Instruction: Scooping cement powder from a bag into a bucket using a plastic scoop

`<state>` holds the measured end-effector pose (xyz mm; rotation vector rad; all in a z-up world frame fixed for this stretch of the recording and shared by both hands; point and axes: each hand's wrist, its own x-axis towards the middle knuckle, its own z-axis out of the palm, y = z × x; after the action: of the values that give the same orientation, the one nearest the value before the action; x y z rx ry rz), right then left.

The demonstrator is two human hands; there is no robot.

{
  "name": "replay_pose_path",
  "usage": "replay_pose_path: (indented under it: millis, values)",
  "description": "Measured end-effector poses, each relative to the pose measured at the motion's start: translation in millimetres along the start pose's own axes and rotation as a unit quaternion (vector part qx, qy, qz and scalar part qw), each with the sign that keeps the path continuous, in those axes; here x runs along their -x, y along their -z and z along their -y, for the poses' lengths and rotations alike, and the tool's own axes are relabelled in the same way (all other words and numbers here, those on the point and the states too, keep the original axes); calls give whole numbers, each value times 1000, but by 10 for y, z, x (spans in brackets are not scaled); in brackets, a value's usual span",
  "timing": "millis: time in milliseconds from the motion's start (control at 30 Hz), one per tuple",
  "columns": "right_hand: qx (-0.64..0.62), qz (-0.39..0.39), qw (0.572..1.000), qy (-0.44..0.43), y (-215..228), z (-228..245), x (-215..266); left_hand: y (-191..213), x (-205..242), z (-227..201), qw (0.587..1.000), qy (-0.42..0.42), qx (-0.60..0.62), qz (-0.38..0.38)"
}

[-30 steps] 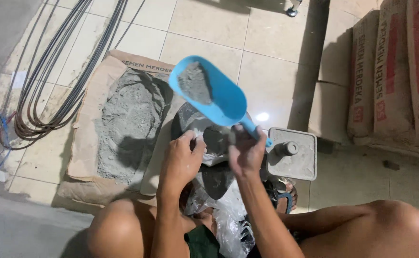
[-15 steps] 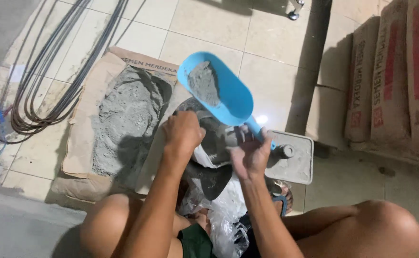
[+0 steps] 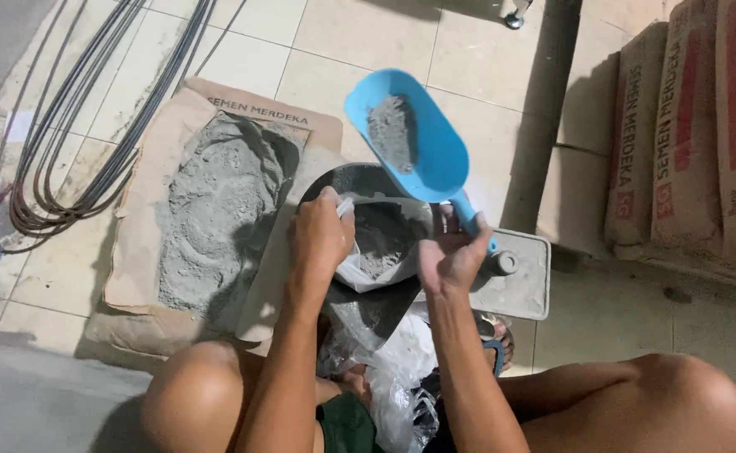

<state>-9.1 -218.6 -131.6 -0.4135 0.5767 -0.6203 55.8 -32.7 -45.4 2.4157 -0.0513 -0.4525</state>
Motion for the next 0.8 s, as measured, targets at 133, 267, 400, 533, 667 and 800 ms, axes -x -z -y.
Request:
replay_pose_path:
  millis: [133,267,400,533,667,800]
  values:
    - [22,11,999,21,-97,228,-24,154,107,-76,1000,12,19,2]
    - [45,25,998,41,-328,449,142,146,46,-6,1000,9,19,-1]
    - [88,58,994,22,-266,611,115,113,6,121,999,4,49,-13]
    - [120,54,991,1,-475,680,470,294,115,144,998,28,59,10]
    - [156,47,985,-56,-490,745,576,325,303,134,994,82,18,74]
    - [185,31,978,-92,-549,780,606,173,445,344,995,48,43,70]
